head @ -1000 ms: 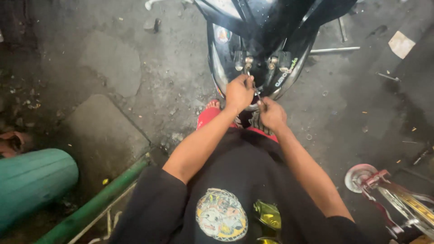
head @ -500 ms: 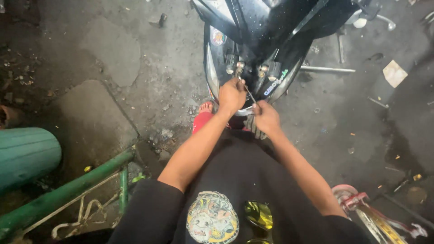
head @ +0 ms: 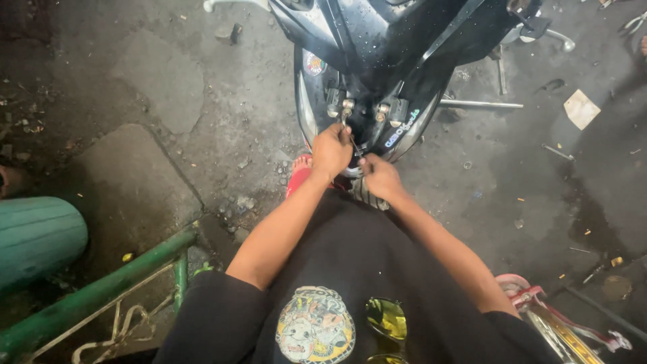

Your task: Disassembling the front cowl of a motorcycle using hand tools to access internal components.

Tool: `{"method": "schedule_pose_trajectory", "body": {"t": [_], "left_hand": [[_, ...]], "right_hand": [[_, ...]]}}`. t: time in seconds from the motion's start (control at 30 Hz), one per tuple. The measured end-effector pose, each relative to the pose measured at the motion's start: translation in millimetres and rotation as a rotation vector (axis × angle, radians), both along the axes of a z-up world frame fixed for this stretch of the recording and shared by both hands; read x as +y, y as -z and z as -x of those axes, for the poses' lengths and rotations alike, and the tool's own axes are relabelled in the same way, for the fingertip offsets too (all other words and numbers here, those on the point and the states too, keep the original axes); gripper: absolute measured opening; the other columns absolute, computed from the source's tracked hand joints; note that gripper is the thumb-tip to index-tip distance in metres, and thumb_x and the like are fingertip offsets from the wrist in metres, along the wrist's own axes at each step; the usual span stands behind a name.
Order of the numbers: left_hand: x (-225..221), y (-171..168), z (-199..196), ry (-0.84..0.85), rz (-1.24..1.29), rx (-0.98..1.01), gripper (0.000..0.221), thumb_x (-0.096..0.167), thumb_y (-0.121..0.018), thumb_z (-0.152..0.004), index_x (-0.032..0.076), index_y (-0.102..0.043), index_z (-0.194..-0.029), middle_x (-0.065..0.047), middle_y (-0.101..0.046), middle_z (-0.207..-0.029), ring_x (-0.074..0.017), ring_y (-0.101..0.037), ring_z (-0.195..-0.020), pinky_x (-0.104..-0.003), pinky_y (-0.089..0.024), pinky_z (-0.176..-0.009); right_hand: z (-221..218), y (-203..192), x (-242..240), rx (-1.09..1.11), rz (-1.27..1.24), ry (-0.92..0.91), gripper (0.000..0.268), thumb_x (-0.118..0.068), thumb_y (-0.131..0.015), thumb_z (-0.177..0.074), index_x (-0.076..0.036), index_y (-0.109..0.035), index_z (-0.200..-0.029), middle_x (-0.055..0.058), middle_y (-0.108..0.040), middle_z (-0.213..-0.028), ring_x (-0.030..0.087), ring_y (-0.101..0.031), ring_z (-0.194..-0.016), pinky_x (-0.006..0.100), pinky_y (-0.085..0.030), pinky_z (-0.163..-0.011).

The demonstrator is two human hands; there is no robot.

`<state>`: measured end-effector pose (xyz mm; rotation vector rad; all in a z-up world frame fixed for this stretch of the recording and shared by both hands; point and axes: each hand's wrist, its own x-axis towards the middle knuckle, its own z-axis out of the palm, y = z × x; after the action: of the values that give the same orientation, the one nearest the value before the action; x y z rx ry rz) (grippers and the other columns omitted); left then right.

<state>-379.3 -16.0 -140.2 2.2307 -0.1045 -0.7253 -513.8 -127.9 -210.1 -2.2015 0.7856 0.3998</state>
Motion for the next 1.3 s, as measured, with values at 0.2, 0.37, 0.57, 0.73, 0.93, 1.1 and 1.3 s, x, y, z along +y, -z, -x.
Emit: {"method": "schedule_pose_trajectory", "body": {"t": [0.2, 0.37, 0.57, 0.73, 0.93, 1.1, 1.3], "left_hand": [[-5.6, -16.3, -6.4, 0.11, -0.098, -0.028, 0.036, 0.037, -0.051, -0.101, 0.015, -0.075, -0.115, -0.019, -0.078, -0.102, -0.044, -0.07, -0.11, -0.055, -0.055, -0.098], [-5.8, -15.2, -9.0, 0.123, -0.113, 0.006, 0.036, 0.04, -0.052, -0.1, 0.018, -0.075, -0.117, -0.019, -0.077, -0.104, -0.0434, -0.069, -0.113, -0.055, -0.055, -0.098], [10.7, -65.5, -39.2, -0.058, -0.114, -0.09, 0.054, 0.058, -0.047, -0.098, 0.01, -0.072, -0.106, -0.026, -0.075, -0.096, -0.0482, -0.069, -0.107, -0.06, -0.052, -0.097], [-4.1, -24.7, -88.9, 0.113, 0.006, -0.087, 0.064, 0.07, -0.033, -0.098, 0.012, -0.058, -0.11, -0.018, -0.071, -0.082, -0.0464, -0.07, -0.104, -0.059, -0.05, -0.098], [-11.8, 4.8, -94.5, 0.119, 0.145, -0.181, 0.043, 0.058, -0.049, -0.098, 0.016, -0.055, -0.1, -0.019, -0.066, -0.061, -0.0452, -0.073, -0.085, -0.056, -0.054, -0.087], [-14.5, 10.9, -97.8, 0.069, 0.196, -0.282, 0.031, 0.048, -0.059, -0.094, 0.017, -0.058, -0.096, -0.027, -0.07, -0.075, -0.0498, -0.071, -0.089, -0.058, -0.055, -0.081], [-12.1, 21.5, -97.1, 0.082, 0.174, -0.275, 0.031, 0.05, -0.056, -0.095, 0.019, -0.057, -0.094, -0.026, -0.07, -0.076, -0.0502, -0.07, -0.09, -0.059, -0.054, -0.082]], "right_hand": [[-13.4, 3.7, 1.0, -0.028, -0.109, -0.013, 0.045, -0.051, -0.044, -0.107, -0.015, -0.07, -0.117, 0.024, -0.073, -0.108, 0.047, -0.065, -0.113, 0.059, -0.051, -0.098], [-19.1, -27.1, 0.0, 0.051, -0.253, 0.034, 0.068, -0.063, -0.036, -0.107, -0.009, -0.065, -0.136, 0.025, -0.068, -0.13, 0.042, -0.056, -0.132, 0.056, -0.042, -0.113], [-19.3, -9.2, -9.5, 0.059, -0.363, 0.065, 0.069, -0.062, -0.035, -0.107, -0.007, -0.072, -0.127, 0.025, -0.07, -0.125, 0.045, -0.055, -0.132, 0.057, -0.041, -0.114], [-21.4, -16.3, -7.1, 0.093, -0.361, 0.08, 0.072, -0.065, -0.035, -0.105, -0.006, -0.073, -0.126, 0.023, -0.069, -0.129, 0.041, -0.054, -0.134, 0.052, -0.039, -0.118], [-27.8, -50.2, -3.6, 0.127, -0.199, -0.012, 0.08, -0.065, -0.022, -0.107, -0.005, -0.073, -0.121, 0.025, -0.07, -0.124, 0.044, -0.057, -0.13, 0.056, -0.041, -0.113], [-30.8, -32.6, -11.4, 0.175, -0.142, -0.085, 0.082, -0.063, -0.016, -0.109, -0.005, -0.074, -0.12, 0.025, -0.07, -0.124, 0.043, -0.057, -0.13, 0.055, -0.041, -0.114], [-24.7, -30.1, -14.3, 0.195, -0.06, -0.09, 0.079, -0.064, -0.017, -0.108, -0.011, -0.076, -0.108, 0.019, -0.074, -0.115, 0.04, -0.061, -0.124, 0.056, -0.045, -0.109]]}}
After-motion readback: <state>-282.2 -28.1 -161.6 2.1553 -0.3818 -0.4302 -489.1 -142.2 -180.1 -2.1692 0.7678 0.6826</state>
